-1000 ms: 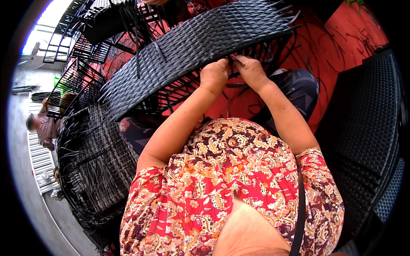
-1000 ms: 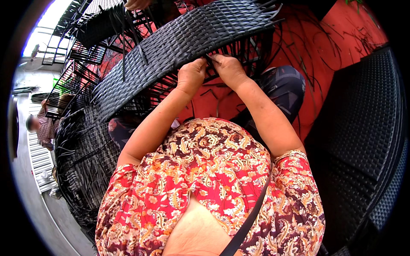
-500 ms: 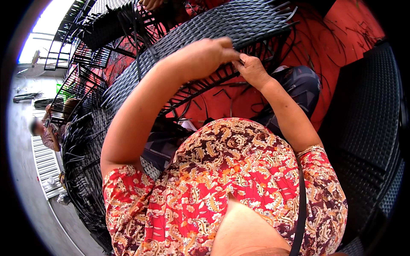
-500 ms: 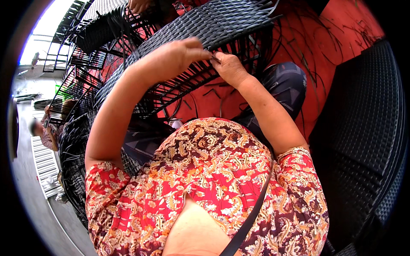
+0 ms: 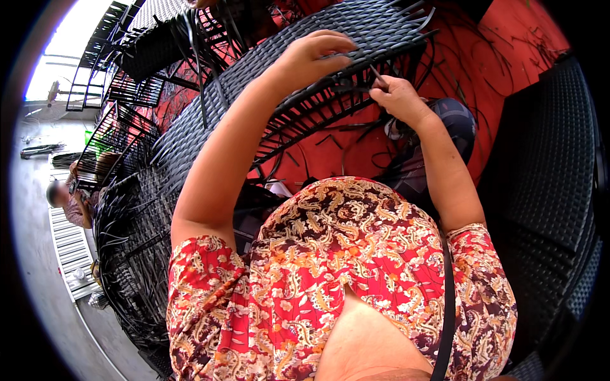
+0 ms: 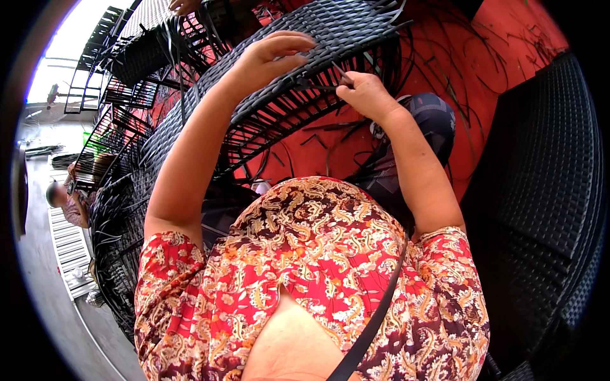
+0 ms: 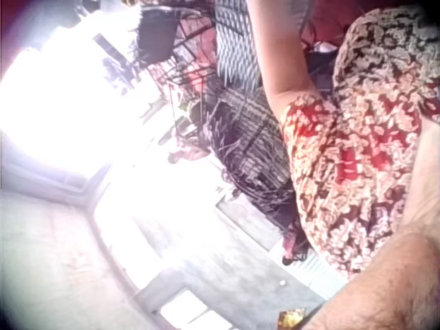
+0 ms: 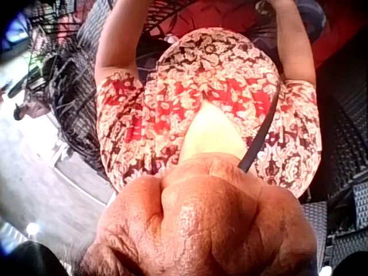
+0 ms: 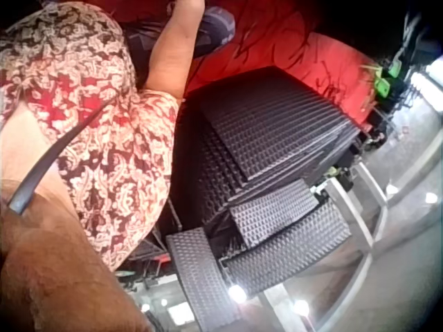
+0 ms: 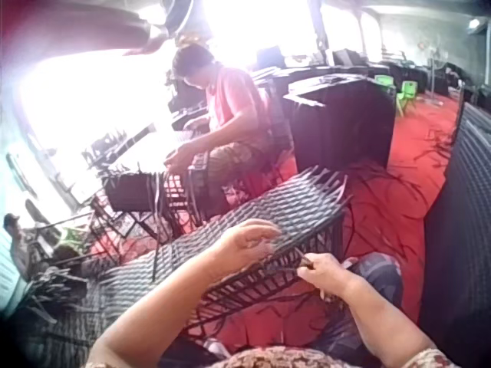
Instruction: The person weaves black synthetic strips into a furniture frame by hand and using a small metal tool to tuck the ends.
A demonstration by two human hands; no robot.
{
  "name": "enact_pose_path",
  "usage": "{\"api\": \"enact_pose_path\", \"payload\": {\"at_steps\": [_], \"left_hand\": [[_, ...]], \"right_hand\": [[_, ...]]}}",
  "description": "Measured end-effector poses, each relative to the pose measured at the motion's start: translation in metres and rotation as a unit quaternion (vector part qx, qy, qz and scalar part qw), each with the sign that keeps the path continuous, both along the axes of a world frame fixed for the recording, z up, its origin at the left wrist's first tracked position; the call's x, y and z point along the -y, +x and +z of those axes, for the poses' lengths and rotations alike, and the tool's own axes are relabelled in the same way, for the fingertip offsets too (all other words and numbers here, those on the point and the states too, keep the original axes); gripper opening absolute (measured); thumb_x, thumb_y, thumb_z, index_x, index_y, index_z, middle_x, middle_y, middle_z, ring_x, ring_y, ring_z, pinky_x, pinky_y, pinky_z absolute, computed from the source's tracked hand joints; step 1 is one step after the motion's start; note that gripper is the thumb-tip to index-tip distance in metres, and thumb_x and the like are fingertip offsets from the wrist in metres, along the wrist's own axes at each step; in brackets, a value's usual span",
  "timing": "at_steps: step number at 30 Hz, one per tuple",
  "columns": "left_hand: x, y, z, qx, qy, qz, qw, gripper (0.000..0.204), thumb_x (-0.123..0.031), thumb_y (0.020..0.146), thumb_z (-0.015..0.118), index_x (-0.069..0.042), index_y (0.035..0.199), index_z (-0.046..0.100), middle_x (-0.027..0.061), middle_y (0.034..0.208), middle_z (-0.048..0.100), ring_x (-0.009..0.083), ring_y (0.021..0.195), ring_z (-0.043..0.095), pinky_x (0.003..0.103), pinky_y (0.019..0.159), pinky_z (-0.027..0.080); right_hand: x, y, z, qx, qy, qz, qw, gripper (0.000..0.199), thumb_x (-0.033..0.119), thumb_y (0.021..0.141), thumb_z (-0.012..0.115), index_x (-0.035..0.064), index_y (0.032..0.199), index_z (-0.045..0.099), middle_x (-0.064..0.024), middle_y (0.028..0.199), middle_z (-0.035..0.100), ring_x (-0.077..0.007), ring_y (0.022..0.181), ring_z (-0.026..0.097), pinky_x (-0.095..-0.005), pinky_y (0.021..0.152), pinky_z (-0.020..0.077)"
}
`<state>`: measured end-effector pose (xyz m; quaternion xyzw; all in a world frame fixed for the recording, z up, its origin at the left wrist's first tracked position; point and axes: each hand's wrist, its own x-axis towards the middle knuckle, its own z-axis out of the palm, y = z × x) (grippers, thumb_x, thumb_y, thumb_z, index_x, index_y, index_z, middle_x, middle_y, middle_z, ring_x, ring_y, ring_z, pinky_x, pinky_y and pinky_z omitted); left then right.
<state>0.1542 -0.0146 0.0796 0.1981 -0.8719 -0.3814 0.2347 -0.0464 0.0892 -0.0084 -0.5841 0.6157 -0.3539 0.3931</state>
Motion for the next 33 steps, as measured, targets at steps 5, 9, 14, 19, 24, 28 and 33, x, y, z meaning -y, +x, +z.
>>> {"api": "enact_pose_path", "payload": {"at_steps": [5, 9, 14, 19, 24, 28, 33], "left_hand": [[-0.011, 0.056, -0.026, 0.048, -0.12, 0.028, 0.991, 0.028, -0.011, 0.08, 0.065, -0.007, 0.108, 0.062, 0.0084, 0.113, 0.057, 0.022, 0.109, 0.053, 0.032, 0.093, 0.042], [-0.032, 0.05, -0.033, 0.074, -0.185, 0.063, 0.978, 0.029, -0.012, 0.077, 0.068, -0.008, 0.105, 0.063, 0.0077, 0.113, 0.057, 0.0223, 0.107, 0.053, 0.031, 0.092, 0.041], [-0.024, 0.047, -0.038, 0.064, -0.123, 0.005, 0.99, 0.022, -0.017, 0.077, 0.071, -0.011, 0.097, 0.064, 0.0034, 0.09, 0.058, 0.021, 0.088, 0.054, 0.032, 0.08, 0.044], [-0.023, 0.06, -0.038, 0.0, -0.125, -0.033, 0.992, 0.022, -0.026, 0.072, 0.073, -0.007, 0.078, 0.063, 0.0049, 0.081, 0.059, 0.0229, 0.079, 0.055, 0.034, 0.074, 0.043], [-0.024, 0.06, -0.031, 0.039, -0.123, -0.042, 0.991, 0.022, -0.026, 0.074, 0.071, -0.005, 0.074, 0.063, 0.0051, 0.071, 0.058, 0.0236, 0.074, 0.055, 0.034, 0.069, 0.044], [-0.025, 0.066, -0.037, 0.065, -0.142, 0.007, 0.988, 0.018, -0.021, 0.075, 0.071, -0.004, 0.073, 0.063, 0.0055, 0.069, 0.058, 0.024, 0.072, 0.055, 0.035, 0.069, 0.044], [-0.024, 0.073, -0.042, 0.043, -0.083, 0.002, 0.996, 0.012, -0.013, 0.075, 0.07, -0.004, 0.073, 0.062, 0.0054, 0.072, 0.06, 0.0237, 0.073, 0.056, 0.034, 0.07, 0.045]], "right_hand": [[0.005, -0.014, 0.014, 0.048, -0.01, 0.027, 0.998, 0.02, 0.019, 0.085, 0.062, 0.0055, 0.073, 0.053, 0.0046, 0.062, 0.047, -0.0048, 0.057, 0.041, -0.0223, 0.052, 0.0348], [0.009, -0.02, 0.02, 0.06, 0.04, 0.021, 0.997, 0.019, 0.017, 0.085, 0.063, 0.0047, 0.073, 0.054, 0.005, 0.064, 0.048, -0.004, 0.06, 0.041, -0.0218, 0.055, 0.0356], [0.014, -0.033, 0.019, 0.051, 0.015, 0.02, 0.998, 0.017, 0.015, 0.084, 0.063, 0.0051, 0.074, 0.055, 0.0057, 0.065, 0.048, -0.0035, 0.059, 0.041, -0.021, 0.055, 0.0355], [0.012, -0.044, 0.032, 0.063, -0.005, 0.028, 0.998, 0.016, 0.014, 0.084, 0.064, 0.0058, 0.073, 0.054, 0.007, 0.064, 0.045, -0.003, 0.059, 0.039, -0.0201, 0.054, 0.0342], [0.016, -0.05, 0.045, 0.027, -0.03, 0.035, 0.999, 0.017, 0.015, 0.084, 0.063, 0.0061, 0.073, 0.054, 0.0072, 0.064, 0.045, -0.0031, 0.06, 0.039, -0.0201, 0.055, 0.0344], [0.016, -0.05, 0.062, 0.006, -0.039, 0.042, 0.998, 0.017, 0.015, 0.084, 0.062, 0.0055, 0.072, 0.054, 0.0067, 0.065, 0.045, -0.0037, 0.062, 0.039, -0.0213, 0.058, 0.0349], [0.009, -0.046, 0.077, -0.019, -0.069, 0.069, 0.995, 0.016, 0.014, 0.08, 0.061, 0.0046, 0.07, 0.053, 0.0018, 0.064, 0.05, -0.0076, 0.06, 0.046, -0.0257, 0.057, 0.0391]]}}
